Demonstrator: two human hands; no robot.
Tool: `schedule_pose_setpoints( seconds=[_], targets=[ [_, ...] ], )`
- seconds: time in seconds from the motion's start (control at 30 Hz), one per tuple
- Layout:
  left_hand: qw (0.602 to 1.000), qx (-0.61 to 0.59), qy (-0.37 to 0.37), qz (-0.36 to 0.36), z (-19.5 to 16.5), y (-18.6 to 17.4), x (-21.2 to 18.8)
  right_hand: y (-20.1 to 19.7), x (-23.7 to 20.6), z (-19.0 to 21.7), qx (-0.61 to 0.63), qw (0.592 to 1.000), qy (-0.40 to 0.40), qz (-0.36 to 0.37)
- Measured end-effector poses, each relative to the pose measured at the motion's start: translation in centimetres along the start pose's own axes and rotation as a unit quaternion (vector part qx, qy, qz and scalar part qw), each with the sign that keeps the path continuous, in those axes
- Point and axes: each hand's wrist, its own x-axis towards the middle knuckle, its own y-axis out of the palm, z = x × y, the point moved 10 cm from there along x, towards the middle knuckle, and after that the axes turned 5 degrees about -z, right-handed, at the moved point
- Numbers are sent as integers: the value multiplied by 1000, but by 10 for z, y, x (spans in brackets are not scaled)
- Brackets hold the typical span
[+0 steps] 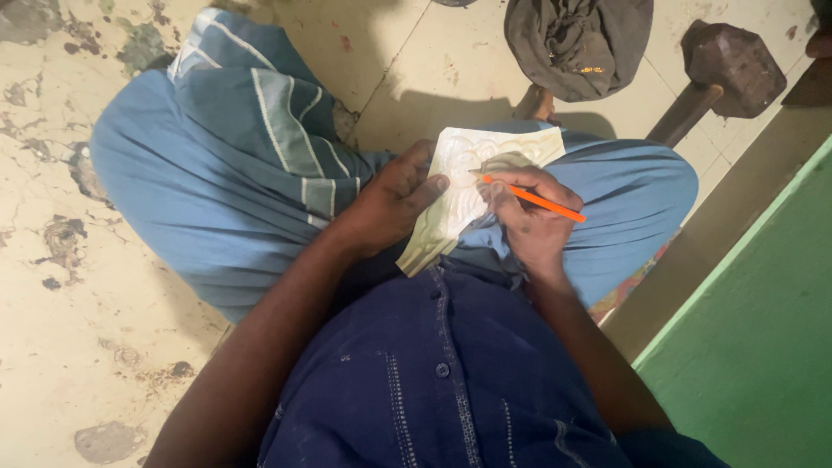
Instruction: The person sits cross-legged on the floor with a thin white sheet in their lap and traces along an embossed floral pattern using an orange pencil-like tool. They briefly wipe the sheet with a cloth, set it down, reach toward a toolbox, then resume tracing the pattern.
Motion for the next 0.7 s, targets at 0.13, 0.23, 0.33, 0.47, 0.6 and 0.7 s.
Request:
schedule_pose_setpoints(
  seconds=[0.13,0.23,0.33,0.47,0.6,0.7],
  targets=[
    [999,-37,-18,3,3,1,0,0,0,6,9,1000,-28,0],
    [999,-36,-14,7,2,1,0,1,0,5,24,999,-24,2],
    [1000,-28,-7,7,0,0,-2,3,0,3,63,998,-11,4],
    [999,-46,-23,8,3,1,0,1,0,5,35,999,-22,-4],
    [998,-57,-23,8,4,2,0,-1,1,1,36,999,-5,-17],
    [998,-65,-17,10,3,2,0,-2,1,-3,57,998,9,-24]
  ],
)
